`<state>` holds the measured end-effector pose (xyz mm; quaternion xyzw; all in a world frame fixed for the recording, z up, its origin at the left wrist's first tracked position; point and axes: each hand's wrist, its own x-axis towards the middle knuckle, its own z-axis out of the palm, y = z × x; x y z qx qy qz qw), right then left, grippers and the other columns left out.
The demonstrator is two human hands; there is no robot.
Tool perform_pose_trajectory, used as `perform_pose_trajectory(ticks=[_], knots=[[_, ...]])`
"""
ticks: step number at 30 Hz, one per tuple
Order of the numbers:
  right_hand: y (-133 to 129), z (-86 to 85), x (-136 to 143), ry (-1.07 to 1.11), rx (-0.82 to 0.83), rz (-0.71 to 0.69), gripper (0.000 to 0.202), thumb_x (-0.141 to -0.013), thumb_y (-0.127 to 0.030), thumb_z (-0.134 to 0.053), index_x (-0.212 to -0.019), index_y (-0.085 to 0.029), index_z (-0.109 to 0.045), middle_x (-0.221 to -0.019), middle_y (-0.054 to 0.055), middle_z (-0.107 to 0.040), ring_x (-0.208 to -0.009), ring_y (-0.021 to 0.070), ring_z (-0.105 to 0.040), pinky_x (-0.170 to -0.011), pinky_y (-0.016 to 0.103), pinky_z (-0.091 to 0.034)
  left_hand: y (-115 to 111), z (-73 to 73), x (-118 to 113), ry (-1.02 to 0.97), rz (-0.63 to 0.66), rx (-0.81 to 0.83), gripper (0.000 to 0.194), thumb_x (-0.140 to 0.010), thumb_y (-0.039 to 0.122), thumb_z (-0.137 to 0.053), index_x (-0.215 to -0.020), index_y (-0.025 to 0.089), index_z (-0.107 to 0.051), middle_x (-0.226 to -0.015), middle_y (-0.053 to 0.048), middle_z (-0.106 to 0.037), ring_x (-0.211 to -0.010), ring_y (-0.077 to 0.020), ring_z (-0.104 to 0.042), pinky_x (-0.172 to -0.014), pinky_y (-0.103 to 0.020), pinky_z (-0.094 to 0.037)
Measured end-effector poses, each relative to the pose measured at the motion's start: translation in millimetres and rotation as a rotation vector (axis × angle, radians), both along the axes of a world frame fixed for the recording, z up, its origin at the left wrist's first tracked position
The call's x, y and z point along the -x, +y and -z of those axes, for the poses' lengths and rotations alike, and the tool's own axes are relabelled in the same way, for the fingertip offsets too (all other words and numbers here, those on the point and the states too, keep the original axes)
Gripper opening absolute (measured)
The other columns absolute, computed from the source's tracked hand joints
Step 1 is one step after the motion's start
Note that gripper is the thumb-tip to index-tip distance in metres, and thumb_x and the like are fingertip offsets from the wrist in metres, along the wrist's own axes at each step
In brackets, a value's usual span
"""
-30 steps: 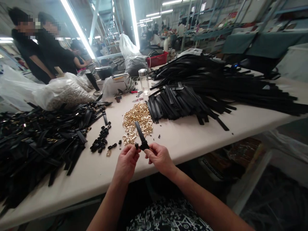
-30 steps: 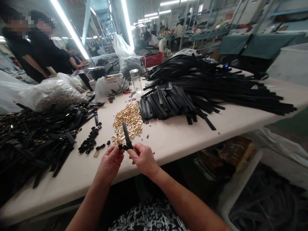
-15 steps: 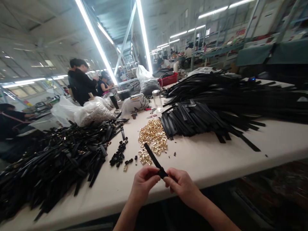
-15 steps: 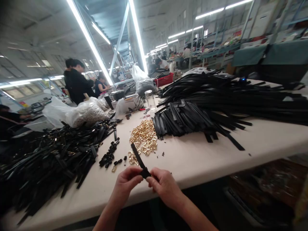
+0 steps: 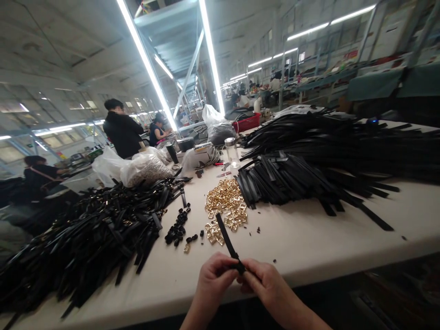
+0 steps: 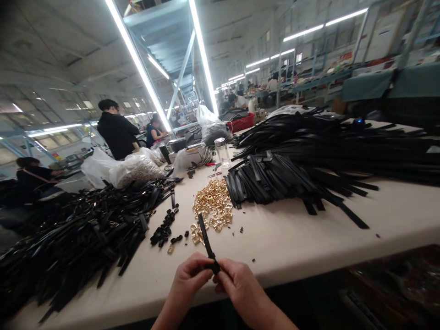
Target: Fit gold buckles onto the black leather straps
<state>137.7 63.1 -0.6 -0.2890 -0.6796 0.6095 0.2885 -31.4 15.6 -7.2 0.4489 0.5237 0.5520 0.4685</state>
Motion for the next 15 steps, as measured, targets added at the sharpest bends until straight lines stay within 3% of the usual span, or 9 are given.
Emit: perform_pose_trajectory(ticks=[6, 9, 12, 15], knots=[[-3, -7.2, 0, -0.039, -0.144, -0.01, 0.012, -0.087, -0.019, -0.053, -0.091, -0.019, -0.065, -0.081, 0.002, -0.069, -0.075, 0.0176, -0.065, -0.069, 0.026, -0.051, -5, -1.9, -4, 0.263, -0.069, -0.062, 0.015, -0.07, 0.013, -0.072, -0.079, 0.023, -0.079, -0.077, -0.003, -0.063, -0.068, -0.016, -0.061, -0.062, -0.026, -0.049], [-2, -10.3, 2, -0.051, -0.121, 0.053, 0.007, -0.085, -0.021, -0.059, -0.085, -0.018, -0.065, -0.076, 0.001, -0.067, -0.07, 0.0165, -0.064, -0.064, 0.024, -0.05, -10, -10.4, -8, 0.322, -0.049, -0.102, 0.02, -0.074, 0.012, -0.068, -0.087, 0.024, -0.078, -0.084, -0.005, -0.067, -0.074, -0.0178, -0.064, -0.067, -0.027, -0.051], [0, -12.5, 3, 0.003, -0.037, 0.095, 0.017, -0.09, -0.032, -0.057, -0.087, -0.018, -0.066, -0.076, 0.001, -0.067, -0.065, 0.0153, -0.067, -0.06, 0.024, -0.052, -14, -16.9, -10, 0.224, -0.037, -0.071, 0.015, -0.08, 0.02, -0.068, -0.093, 0.022, -0.074, -0.09, -0.006, -0.07, -0.083, -0.02, -0.066, -0.076, -0.03, -0.052], [0, -13.5, 1, 0.039, 0.014, 0.117, 0.024, -0.091, -0.038, -0.057, -0.091, -0.017, -0.067, -0.077, 0.002, -0.069, -0.063, 0.0143, -0.068, -0.059, 0.023, -0.054, -15, -17.2, -7, -0.039, -0.081, 0.052, 0.017, -0.079, 0.029, -0.074, -0.092, 0.021, -0.068, -0.085, -0.003, -0.071, -0.078, -0.0171, -0.066, -0.074, -0.028, -0.052]])
